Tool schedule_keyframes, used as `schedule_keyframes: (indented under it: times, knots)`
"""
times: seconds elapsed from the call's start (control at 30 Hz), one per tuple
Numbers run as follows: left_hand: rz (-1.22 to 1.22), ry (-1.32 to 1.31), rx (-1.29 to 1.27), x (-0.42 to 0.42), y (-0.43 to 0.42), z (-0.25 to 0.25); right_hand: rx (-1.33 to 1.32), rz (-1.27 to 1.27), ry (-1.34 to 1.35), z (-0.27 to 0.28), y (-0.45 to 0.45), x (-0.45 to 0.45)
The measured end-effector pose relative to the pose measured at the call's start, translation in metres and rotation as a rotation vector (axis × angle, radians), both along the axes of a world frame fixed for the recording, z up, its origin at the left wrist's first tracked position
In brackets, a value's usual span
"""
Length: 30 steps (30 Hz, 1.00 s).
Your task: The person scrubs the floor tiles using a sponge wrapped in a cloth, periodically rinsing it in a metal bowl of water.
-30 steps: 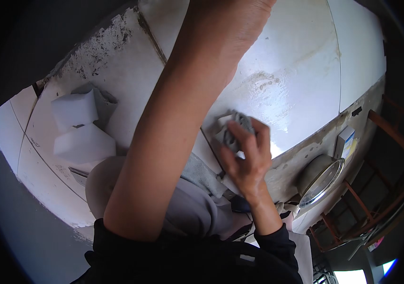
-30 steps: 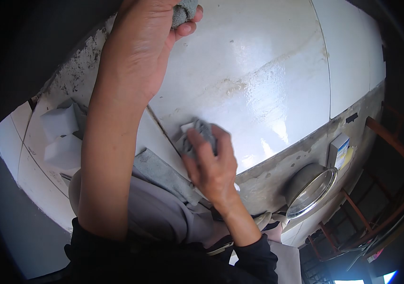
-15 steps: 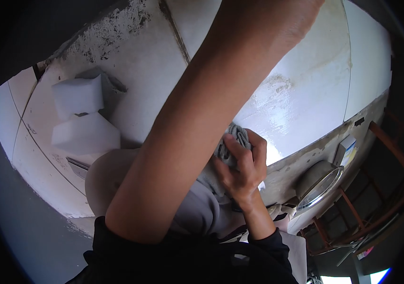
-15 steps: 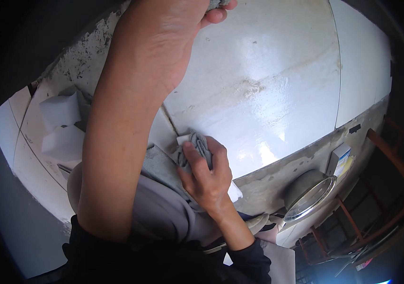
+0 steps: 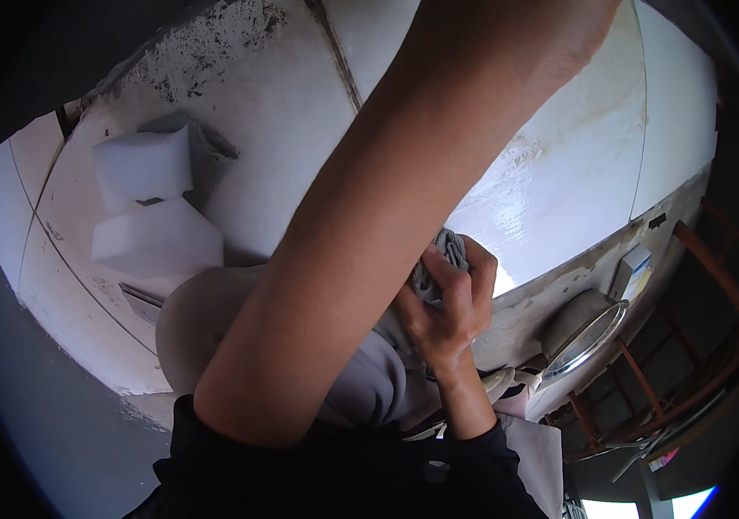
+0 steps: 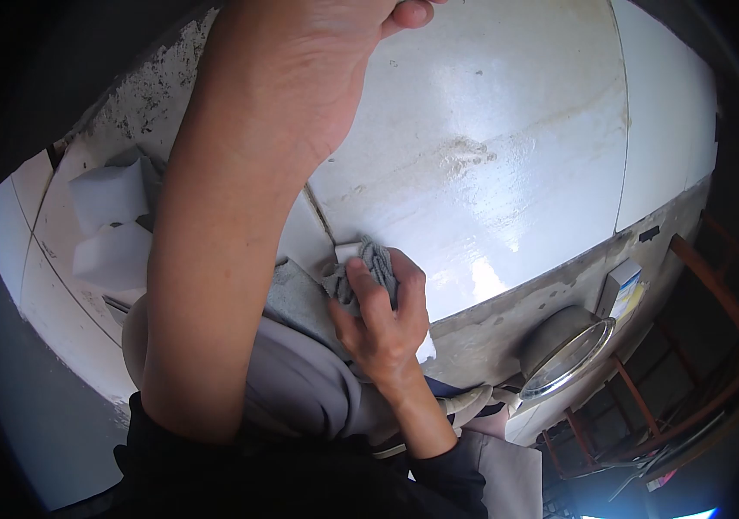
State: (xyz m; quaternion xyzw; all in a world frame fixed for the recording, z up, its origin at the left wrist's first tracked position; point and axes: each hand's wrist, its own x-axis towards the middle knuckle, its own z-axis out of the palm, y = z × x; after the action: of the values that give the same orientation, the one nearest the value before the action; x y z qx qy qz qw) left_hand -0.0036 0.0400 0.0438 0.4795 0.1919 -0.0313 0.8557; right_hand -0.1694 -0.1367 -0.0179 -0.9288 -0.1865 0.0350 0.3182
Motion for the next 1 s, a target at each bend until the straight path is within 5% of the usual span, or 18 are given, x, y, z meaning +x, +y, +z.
schedule_keyframes:
  times: [0.33,0.77,1.0]
  knots:
    - [0.035,0.066,0.082,0.003,-0.006,0.004,0.0,-0.061,0.011,0.002,0.002,-0.004]
    - [-0.152,-0.08,-0.149,-0.011,0.015,-0.004,-0.02,-0.079,-0.001,0.002,0.004,-0.007]
    - [-0.053,-0.004,-0.004,-0.015,-0.004,-0.006,0.006,-0.076,-0.007,0.0,0.011,0.0]
